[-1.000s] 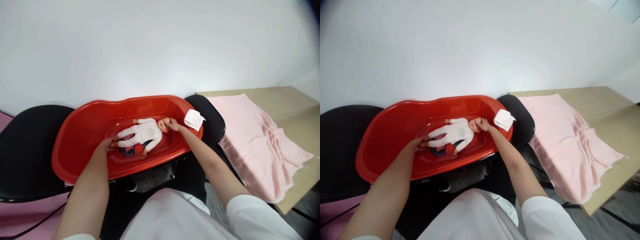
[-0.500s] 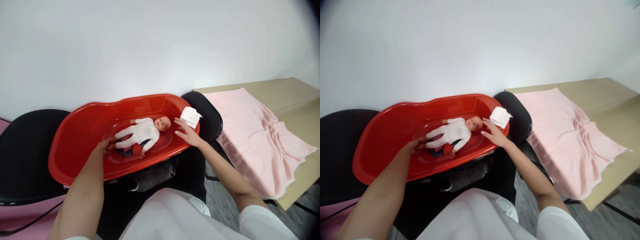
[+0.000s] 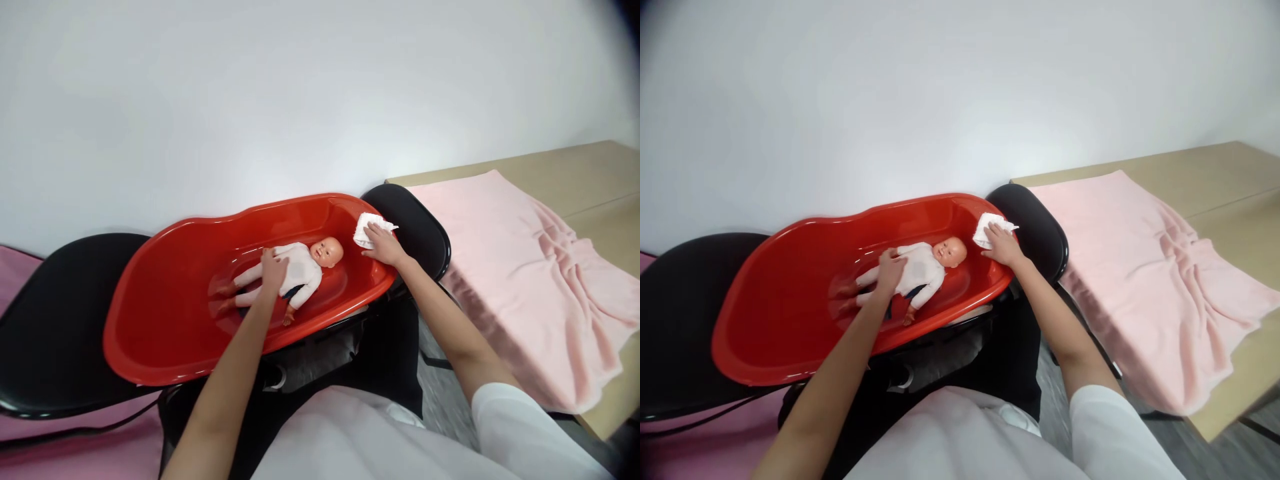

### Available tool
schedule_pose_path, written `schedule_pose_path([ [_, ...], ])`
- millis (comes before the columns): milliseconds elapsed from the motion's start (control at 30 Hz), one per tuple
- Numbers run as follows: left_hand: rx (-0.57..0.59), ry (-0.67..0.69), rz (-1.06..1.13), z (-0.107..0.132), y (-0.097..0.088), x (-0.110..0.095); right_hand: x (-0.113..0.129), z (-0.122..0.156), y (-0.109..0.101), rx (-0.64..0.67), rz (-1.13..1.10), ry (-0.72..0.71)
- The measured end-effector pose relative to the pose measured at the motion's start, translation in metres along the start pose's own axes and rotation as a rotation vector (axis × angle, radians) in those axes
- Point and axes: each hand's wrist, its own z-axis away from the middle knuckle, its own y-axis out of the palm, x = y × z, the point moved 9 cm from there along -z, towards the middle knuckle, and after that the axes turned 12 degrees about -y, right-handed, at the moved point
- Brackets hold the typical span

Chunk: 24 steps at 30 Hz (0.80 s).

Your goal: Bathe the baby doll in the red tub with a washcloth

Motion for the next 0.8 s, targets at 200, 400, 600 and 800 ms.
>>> schedule_pose_path([
  [200,0.378,0.21,-0.291,0.062,0.064,-0.072,0.026,-0.043,-0.006,-0.105,0.029,-0.114],
  [400,0.368,0.287,-0.364,0.102,0.057,-0.079,0.044,-0.096,0.002,-0.208,-0.327,-0.15],
  [600,0.389,0.245,-0.465,0.071,0.074,-0.063,0.026,-0.137,0.025,-0.325,-0.834,-0.038],
  [800,0.317,0.318,-0.503,0.039,0.095,-0.057,0.02,-0.141,0.04,-0.216,-0.826,-0.048],
])
